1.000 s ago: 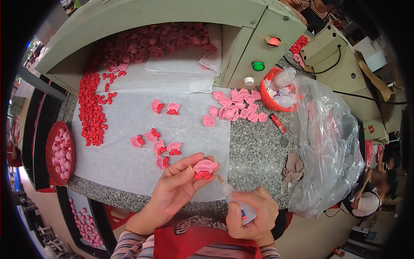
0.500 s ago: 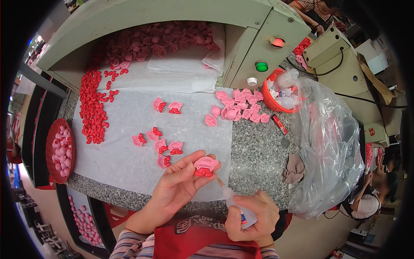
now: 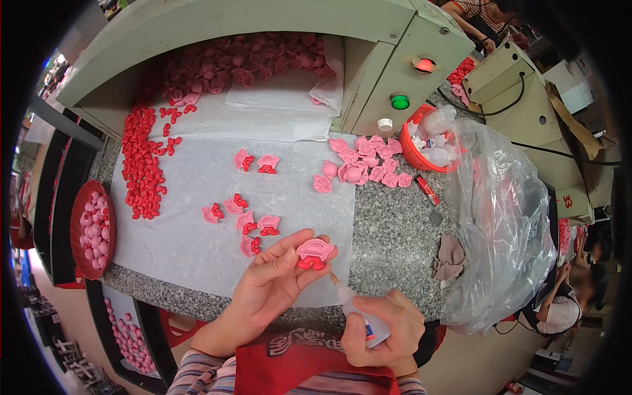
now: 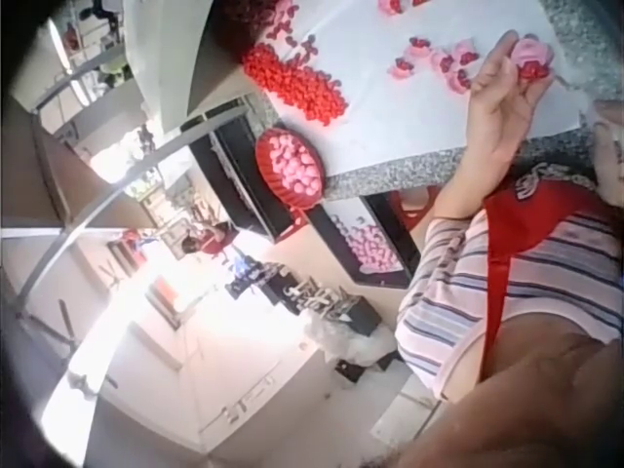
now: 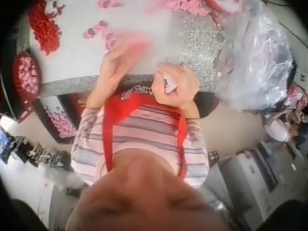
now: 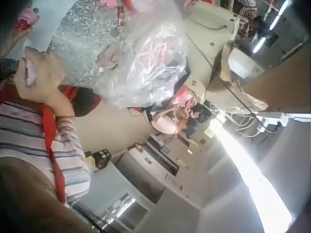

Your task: Applying glue to small pink plastic toy components and assembling them into flower shapes.

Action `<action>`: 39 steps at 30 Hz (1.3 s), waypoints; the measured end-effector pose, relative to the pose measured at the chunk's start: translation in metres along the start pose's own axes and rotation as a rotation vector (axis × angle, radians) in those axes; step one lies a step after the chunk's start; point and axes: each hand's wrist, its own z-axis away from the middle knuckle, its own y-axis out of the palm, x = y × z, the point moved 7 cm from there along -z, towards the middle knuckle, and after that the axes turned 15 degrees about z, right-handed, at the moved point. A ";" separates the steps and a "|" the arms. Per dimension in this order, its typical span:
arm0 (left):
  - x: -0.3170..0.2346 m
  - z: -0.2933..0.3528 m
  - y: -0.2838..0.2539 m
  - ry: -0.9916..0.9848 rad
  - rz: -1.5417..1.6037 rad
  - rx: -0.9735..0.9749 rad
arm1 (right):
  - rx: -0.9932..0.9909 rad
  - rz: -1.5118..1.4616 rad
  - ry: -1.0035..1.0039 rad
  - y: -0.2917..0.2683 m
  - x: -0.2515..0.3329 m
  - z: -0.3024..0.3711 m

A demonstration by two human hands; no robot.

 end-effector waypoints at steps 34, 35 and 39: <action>0.003 0.003 0.004 -0.011 -0.054 -0.008 | 0.065 -0.034 -0.020 0.006 0.007 -0.002; 0.003 0.003 0.004 -0.012 -0.054 -0.008 | 0.065 -0.033 -0.019 0.006 0.007 -0.003; 0.003 0.004 0.005 -0.008 -0.062 -0.008 | 0.066 -0.034 -0.024 0.006 0.007 -0.004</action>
